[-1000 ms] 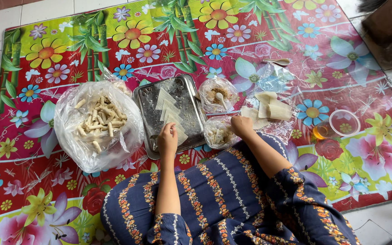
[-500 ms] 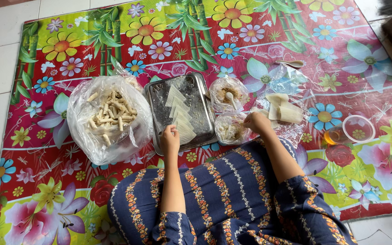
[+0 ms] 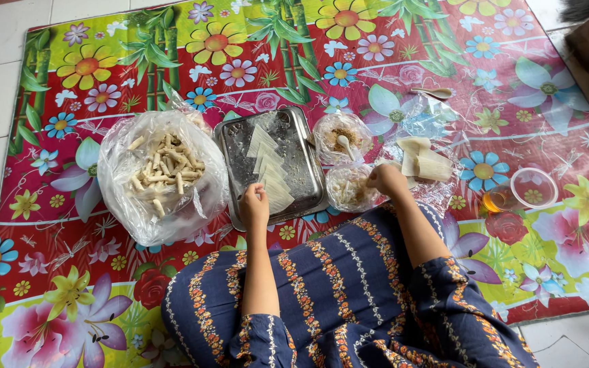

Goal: The person sits on a floral mat and folds dough wrappers around a filling. They pick up a wrapper, place filling from a bowl onto it by hand, fold the wrapper into a triangular shape, and place it on a metal tray. They repeat this for multiple wrappers from plastic bags.

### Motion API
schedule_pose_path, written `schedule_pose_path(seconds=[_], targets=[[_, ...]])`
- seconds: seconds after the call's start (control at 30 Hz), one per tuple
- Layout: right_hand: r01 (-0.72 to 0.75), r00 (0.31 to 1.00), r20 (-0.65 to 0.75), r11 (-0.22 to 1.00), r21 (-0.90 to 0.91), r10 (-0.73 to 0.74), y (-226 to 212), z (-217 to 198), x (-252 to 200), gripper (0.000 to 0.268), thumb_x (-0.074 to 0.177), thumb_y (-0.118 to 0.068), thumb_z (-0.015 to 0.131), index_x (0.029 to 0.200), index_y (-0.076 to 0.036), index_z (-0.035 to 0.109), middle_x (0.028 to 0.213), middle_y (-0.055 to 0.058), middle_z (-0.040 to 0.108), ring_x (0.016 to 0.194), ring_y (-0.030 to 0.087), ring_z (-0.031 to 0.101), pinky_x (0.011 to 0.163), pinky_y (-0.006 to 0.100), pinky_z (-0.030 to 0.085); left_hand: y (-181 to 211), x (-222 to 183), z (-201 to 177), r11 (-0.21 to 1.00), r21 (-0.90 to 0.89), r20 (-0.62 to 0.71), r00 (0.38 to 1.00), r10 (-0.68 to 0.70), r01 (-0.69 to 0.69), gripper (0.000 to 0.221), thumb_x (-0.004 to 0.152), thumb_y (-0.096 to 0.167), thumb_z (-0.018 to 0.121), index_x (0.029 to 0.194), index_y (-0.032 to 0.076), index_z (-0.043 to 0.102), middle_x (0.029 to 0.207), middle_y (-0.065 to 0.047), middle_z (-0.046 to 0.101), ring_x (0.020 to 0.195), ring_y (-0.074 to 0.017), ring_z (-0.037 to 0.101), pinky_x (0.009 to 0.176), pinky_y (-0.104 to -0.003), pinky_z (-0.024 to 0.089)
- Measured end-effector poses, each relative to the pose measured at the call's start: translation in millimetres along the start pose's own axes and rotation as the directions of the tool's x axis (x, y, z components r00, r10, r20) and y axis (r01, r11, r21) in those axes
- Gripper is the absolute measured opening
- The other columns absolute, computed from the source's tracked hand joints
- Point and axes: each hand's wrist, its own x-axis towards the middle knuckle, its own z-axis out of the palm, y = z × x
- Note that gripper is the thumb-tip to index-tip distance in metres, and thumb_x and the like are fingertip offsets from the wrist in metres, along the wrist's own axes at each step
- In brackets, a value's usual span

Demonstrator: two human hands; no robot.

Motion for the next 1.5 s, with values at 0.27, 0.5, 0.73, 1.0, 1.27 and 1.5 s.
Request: schedule_pose_path(seconds=[0.27,0.5,0.73,1.0,1.27,1.5], targets=[[-0.023,0.999,0.043,0.818,0.574,-0.003,16.7,-18.8,11.3,0.025,0.086,-0.018,0.077,0.107,-0.005,0.079,0.087,0.010,0.079,0.073,0.015,0.075,0.062,0.030,0.061,7.0,3.1,-5.4,0.998,-0.045,0.009,0.999,-0.034,0.034,0.018,0.092,0.012,0.065,0.107,0.010,0.072,0.096,-0.008,0.074,0.079,-0.0251,0.070,0.073,-0.039,0.054],[0.185,0.922,-0.373,0.966,0.182,-0.107,-9.9,-29.7,-16.9,0.021,0.087,-0.015,0.080,0.107,-0.006,0.079,0.097,0.010,0.079,0.084,0.022,0.073,0.072,0.036,0.057,-2.2,0.4,-0.7,0.998,0.067,-0.033,0.999,0.013,-0.011,0.016,0.089,0.012,0.068,0.105,0.011,0.071,0.100,-0.007,0.073,0.091,-0.0277,0.069,0.078,-0.042,0.054],[0.422,0.906,-0.111,0.852,0.309,-0.408,-111.3,7.9,-30.8,0.047,0.079,-0.028,0.088,0.117,-0.009,0.069,0.118,0.011,0.070,0.096,0.021,0.066,0.087,0.034,0.058,5.6,-5.2,-5.4,0.973,0.231,0.048,0.998,-0.029,0.017,0.026,0.086,0.019,0.080,0.109,0.012,0.070,0.113,-0.007,0.069,0.109,-0.0288,0.064,0.094,-0.041,0.052],[0.382,0.878,-0.303,0.924,-0.023,-0.370,-243.2,70.6,-19.6,0.106,0.058,-0.043,0.097,0.149,-0.031,0.044,0.148,0.015,0.041,0.134,0.043,0.039,0.105,0.058,0.036,12.9,-18.2,9.6,0.894,0.444,0.131,0.991,-0.006,-0.053,0.070,0.090,0.033,0.070,0.151,0.013,0.043,0.162,-0.004,0.036,0.149,-0.0334,0.030,0.121,-0.055,0.023],[0.089,0.941,-0.311,0.985,-0.147,-0.131,-274.3,84.6,4.9,0.122,0.049,-0.049,0.099,0.152,-0.034,0.035,0.156,0.014,0.031,0.142,0.043,0.029,0.107,0.057,0.029,-14.5,-10.8,30.4,0.838,0.540,0.293,0.952,-0.092,-0.085,0.081,0.099,0.043,0.057,0.163,0.014,0.018,0.172,-0.003,0.011,0.157,-0.0383,0.000,0.123,-0.063,0.005],[0.138,0.915,-0.380,0.990,-0.020,-0.135,-255.3,94.7,46.0,0.115,0.054,-0.052,0.097,0.153,-0.033,0.040,0.159,0.015,0.032,0.141,0.043,0.031,0.110,0.059,0.028,-9.9,-9.4,31.8,0.844,0.533,0.285,0.952,-0.111,-0.061,0.080,0.097,0.040,0.058,0.162,0.013,0.020,0.172,-0.004,0.011,0.157,-0.0385,-0.002,0.122,-0.063,0.002]])
